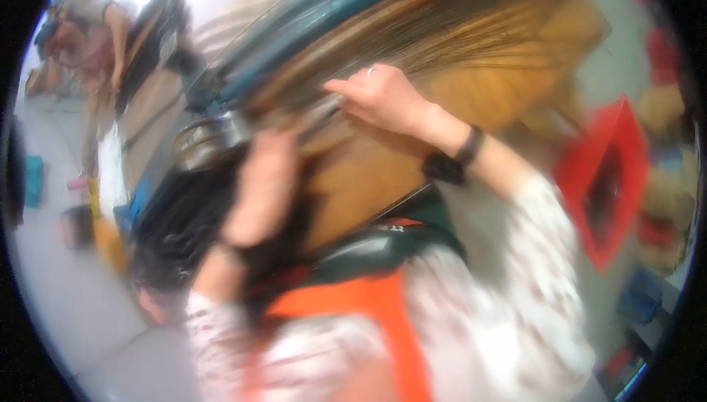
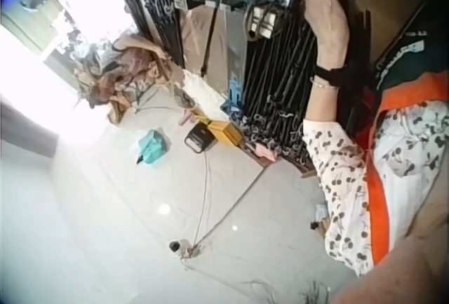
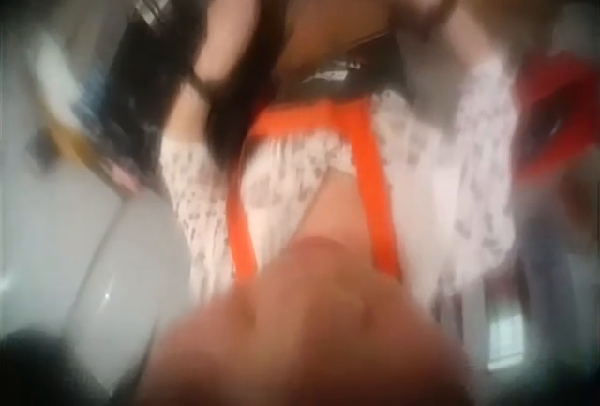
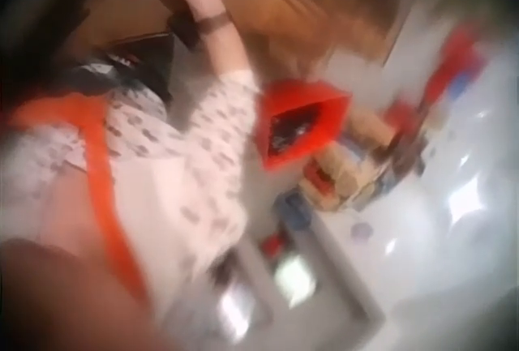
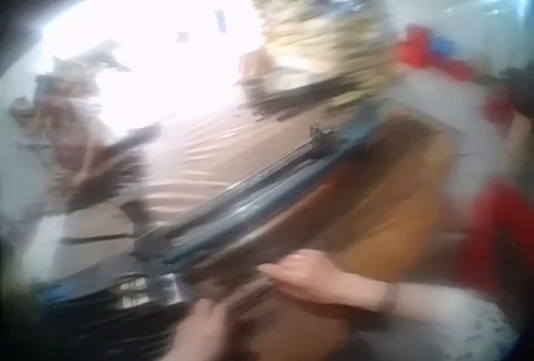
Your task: Assembling black rod components using a manual press on a workbench.
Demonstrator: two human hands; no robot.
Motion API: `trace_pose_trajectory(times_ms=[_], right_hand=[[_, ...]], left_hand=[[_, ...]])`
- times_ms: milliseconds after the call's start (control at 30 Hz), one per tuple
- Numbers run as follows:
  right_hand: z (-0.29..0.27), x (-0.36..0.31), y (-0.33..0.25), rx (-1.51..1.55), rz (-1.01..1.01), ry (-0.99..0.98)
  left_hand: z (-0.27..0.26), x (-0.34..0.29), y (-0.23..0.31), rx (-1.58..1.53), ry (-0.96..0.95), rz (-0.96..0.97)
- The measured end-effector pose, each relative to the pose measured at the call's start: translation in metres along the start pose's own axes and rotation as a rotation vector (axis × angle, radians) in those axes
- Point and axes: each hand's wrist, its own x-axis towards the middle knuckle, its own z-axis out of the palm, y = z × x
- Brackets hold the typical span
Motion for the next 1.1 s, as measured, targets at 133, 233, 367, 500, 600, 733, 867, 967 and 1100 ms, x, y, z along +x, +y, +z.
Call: trace_pose_trajectory(times_ms=[133,233,367,500,600,733,867,967,1100], right_hand=[[0.002,0.008,0.005,-0.027,-0.031,0.02],[-0.031,0.016,0.005,0.081,-0.112,0.035],[-0.051,0.003,0.063,0.187,0.054,0.129],[-0.082,0.028,0.087,-0.046,0.189,-0.047],[-0.09,0.056,0.077,-0.111,0.269,-0.022],[-0.12,0.053,0.102,-0.03,0.281,0.275],[-0.122,0.049,0.098,0.073,0.28,0.168],[-0.136,0.065,0.063,0.064,0.189,0.036],[-0.118,0.065,0.065,0.087,0.042,-0.052]], left_hand=[[-0.023,0.015,0.014,-0.039,-0.171,-0.032],[-0.051,0.017,0.025,-0.036,-0.209,-0.107],[-0.061,0.046,0.008,0.144,-0.257,-0.174],[-0.113,0.071,-0.017,0.454,-0.148,0.301],[-0.126,0.102,-0.031,0.39,0.007,0.532],[-0.128,0.143,-0.026,0.446,-0.015,0.493],[-0.151,0.145,0.0,0.423,-0.066,0.361],[-0.16,0.14,0.01,0.406,-0.103,0.284],[-0.16,0.145,0.025,0.39,-0.163,0.182]])
